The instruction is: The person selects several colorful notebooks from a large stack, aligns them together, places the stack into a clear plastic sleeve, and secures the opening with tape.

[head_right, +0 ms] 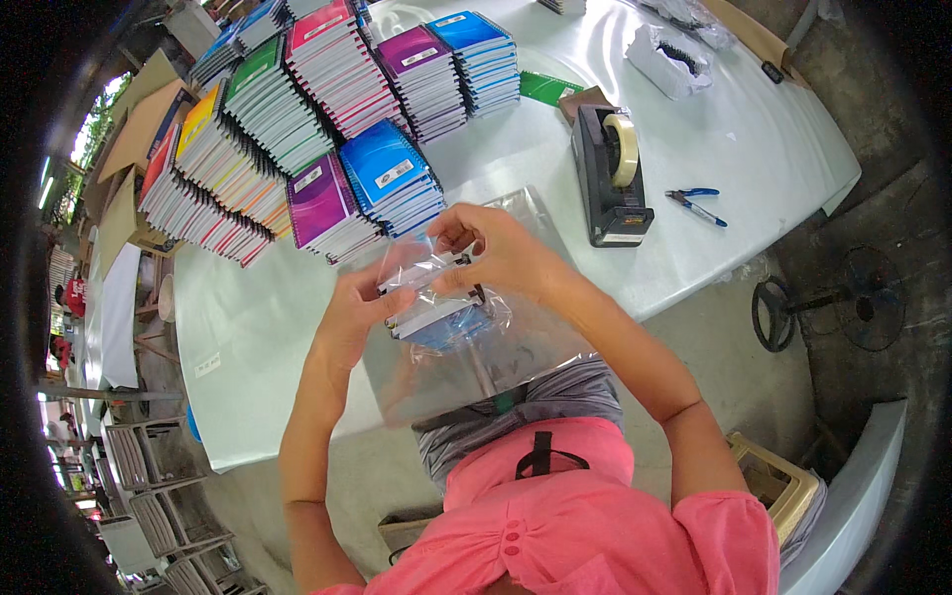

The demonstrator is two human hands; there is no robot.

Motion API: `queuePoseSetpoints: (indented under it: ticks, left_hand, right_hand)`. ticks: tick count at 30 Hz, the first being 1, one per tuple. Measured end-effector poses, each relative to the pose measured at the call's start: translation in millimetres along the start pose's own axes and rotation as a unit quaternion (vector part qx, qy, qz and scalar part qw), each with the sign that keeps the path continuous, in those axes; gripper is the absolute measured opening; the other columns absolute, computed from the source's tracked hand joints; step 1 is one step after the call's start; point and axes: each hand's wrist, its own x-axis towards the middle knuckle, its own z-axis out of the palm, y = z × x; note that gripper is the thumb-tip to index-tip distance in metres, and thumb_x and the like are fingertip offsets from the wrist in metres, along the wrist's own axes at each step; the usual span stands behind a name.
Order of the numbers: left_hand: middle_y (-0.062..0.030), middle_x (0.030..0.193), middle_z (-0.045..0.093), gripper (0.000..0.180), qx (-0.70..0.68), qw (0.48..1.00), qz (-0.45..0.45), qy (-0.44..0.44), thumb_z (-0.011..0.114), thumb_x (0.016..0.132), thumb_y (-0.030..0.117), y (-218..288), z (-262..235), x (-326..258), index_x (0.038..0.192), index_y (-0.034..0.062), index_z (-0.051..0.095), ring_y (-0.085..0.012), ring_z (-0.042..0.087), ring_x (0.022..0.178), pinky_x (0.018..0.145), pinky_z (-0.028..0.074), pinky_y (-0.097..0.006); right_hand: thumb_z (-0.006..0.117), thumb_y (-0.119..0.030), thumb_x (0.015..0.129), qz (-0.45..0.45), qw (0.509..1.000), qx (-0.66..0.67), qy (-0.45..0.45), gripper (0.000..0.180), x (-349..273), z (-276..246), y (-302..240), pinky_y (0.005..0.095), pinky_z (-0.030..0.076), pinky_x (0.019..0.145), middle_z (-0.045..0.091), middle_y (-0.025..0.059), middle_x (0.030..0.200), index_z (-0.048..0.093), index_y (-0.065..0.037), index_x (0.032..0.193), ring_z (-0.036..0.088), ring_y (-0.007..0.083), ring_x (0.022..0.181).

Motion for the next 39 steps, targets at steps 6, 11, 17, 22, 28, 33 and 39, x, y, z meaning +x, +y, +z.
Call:
queuePoseSetpoints:
  ticks: [6,11,17,22,28,33,39]
  left_hand:
    - [-0.0083,0.117,0.063,0.056,-0.001,0.996,-0.067,-0.054,0.076,0.072,0.021,7,-3,8,0.122,-0.0012,0.060,-0.0162,0.054,0.108,0.096,0.037,-0.030]
    - [-0.0090,0.128,0.058,0.058,0.088,0.990,-0.003,-0.109,0.073,0.076,0.025,5,-11,7,0.126,0.0017,0.057,-0.0205,0.047,0.121,0.103,0.032,-0.033]
    - [-0.0011,0.144,0.043,0.061,0.563,0.801,0.171,-0.114,0.069,0.079,0.035,35,-3,-20,0.133,0.0135,0.052,-0.0359,0.018,0.141,0.110,0.017,-0.057]
    - [0.0010,0.147,0.037,0.062,0.662,0.710,0.230,-0.073,0.067,0.080,0.037,34,9,-35,0.135,0.0169,0.047,-0.0377,0.017,0.140,0.108,0.015,-0.062]
    - [0.0042,0.142,0.044,0.055,0.691,0.665,0.276,-0.062,0.067,0.081,0.029,29,26,-44,0.132,0.0177,0.051,-0.0355,0.025,0.138,0.110,0.016,-0.059]
    - [0.0043,0.139,0.047,0.055,0.693,0.664,0.275,-0.056,0.067,0.081,0.025,28,26,-45,0.133,0.0194,0.051,-0.0343,0.027,0.137,0.110,0.015,-0.057]
    - [0.0044,0.140,0.047,0.057,0.693,0.660,0.287,-0.043,0.068,0.079,0.024,25,27,-46,0.133,0.0187,0.051,-0.0344,0.026,0.138,0.111,0.014,-0.057]
  right_hand:
    - [0.079,-0.004,0.064,0.070,0.980,0.163,-0.089,0.031,6,-5,13,0.0239,0.045,0.071,0.059,0.0033,0.091,0.073,-0.004,0.095,0.055,0.0140,0.088]
    - [0.077,-0.004,0.067,0.002,0.991,0.110,-0.082,0.022,1,-1,8,0.0261,0.045,0.072,0.057,0.0033,0.092,0.075,-0.009,0.089,0.054,0.0152,0.089]
    - [0.076,-0.013,0.071,-0.143,0.964,-0.203,-0.096,0.030,-16,-9,-12,0.0369,0.042,0.091,0.055,0.0086,0.115,0.072,-0.014,0.100,0.052,0.0246,0.106]
    - [0.074,-0.022,0.073,-0.234,0.816,-0.526,-0.053,0.043,-47,10,-24,0.0480,0.034,0.102,0.044,0.0100,0.137,0.066,-0.015,0.115,0.042,0.0328,0.124]
    - [0.069,-0.013,0.076,-0.174,0.949,-0.238,0.112,0.018,-57,-58,-4,0.0394,0.039,0.098,0.058,0.0127,0.121,0.073,-0.007,0.092,0.051,0.0274,0.114]
    - [0.074,-0.022,0.077,0.148,0.892,-0.206,0.374,0.025,-63,-176,47,0.0390,0.044,0.088,0.062,0.0169,0.111,0.073,-0.002,0.091,0.055,0.0275,0.108]
    - [0.076,-0.025,0.078,0.313,0.906,0.047,0.281,0.032,-71,-177,49,0.0522,0.046,0.085,0.065,0.0137,0.104,0.070,0.000,0.096,0.054,0.0259,0.108]
